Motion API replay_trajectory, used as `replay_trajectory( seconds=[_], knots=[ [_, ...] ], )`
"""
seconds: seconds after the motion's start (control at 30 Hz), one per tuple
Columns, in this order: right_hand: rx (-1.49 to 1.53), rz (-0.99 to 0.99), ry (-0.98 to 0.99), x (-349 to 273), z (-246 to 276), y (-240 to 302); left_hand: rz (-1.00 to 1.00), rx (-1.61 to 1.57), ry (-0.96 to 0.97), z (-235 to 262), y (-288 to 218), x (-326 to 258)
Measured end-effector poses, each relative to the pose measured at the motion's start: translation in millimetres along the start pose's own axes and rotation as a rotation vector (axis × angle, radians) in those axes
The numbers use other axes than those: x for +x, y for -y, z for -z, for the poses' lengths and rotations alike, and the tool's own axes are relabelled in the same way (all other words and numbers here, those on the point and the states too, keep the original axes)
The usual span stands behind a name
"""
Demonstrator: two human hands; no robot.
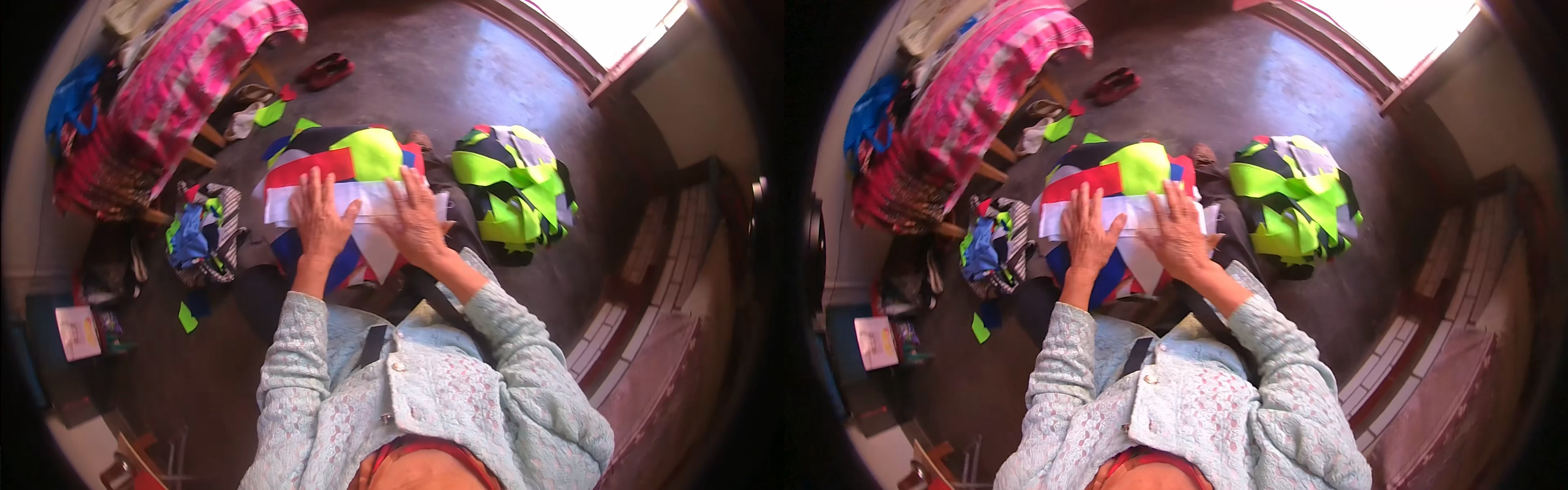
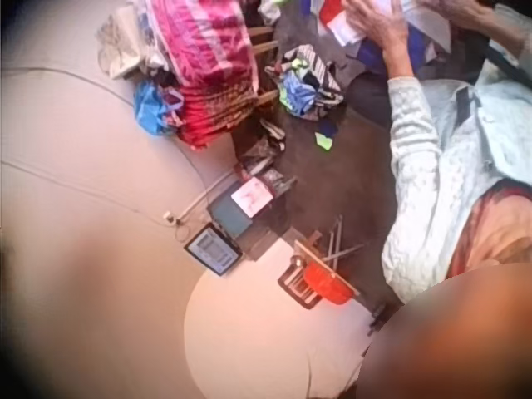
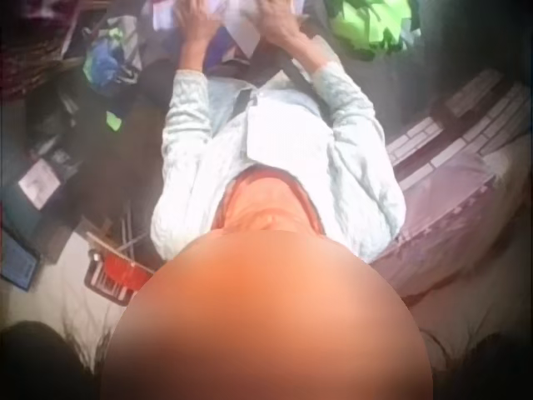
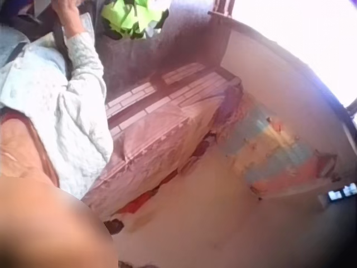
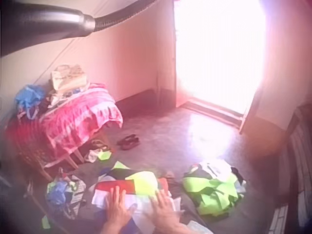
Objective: The person sits on the floor and sorts colorful fabric pieces by picking them up, inspecting them, and placing them into two separate piles. The person handles green, red, black, white, and gray pieces repeatedly, moving them between piles.
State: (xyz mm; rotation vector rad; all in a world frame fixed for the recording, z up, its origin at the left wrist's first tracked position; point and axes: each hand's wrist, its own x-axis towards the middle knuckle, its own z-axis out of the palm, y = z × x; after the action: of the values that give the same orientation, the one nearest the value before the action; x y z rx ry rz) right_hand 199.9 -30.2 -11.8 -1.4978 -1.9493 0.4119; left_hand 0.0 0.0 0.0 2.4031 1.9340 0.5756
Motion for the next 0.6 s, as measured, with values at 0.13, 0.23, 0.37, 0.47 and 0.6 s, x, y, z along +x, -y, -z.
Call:
replay_trajectory(
  seconds=[0.13, 0.23, 0.37, 0.47, 0.6],
  knots=[
    [-0.104, 0.028, 0.103, -7.4, -2.7, 6.3, 0.032, 0.137, 0.029, 0.4, -7.0, -2.0],
    [-0.092, 0.007, 0.116, -8.6, 2.4, 0.4, 0.048, 0.124, 0.075, -0.6, -13.8, 1.4],
    [-0.05, 0.036, 0.118, -9.8, 8.6, -4.1, 0.106, 0.125, 0.146, -0.7, -14.1, 0.5],
    [0.089, 0.043, 0.123, -11.9, 17.5, -9.7, 0.13, 0.127, 0.183, 4.6, -16.5, 2.4],
    [0.285, -0.027, 0.027, -19.3, 60.4, -13.3, 0.125, 0.133, 0.174, 4.3, -16.0, 1.6]
  ],
)
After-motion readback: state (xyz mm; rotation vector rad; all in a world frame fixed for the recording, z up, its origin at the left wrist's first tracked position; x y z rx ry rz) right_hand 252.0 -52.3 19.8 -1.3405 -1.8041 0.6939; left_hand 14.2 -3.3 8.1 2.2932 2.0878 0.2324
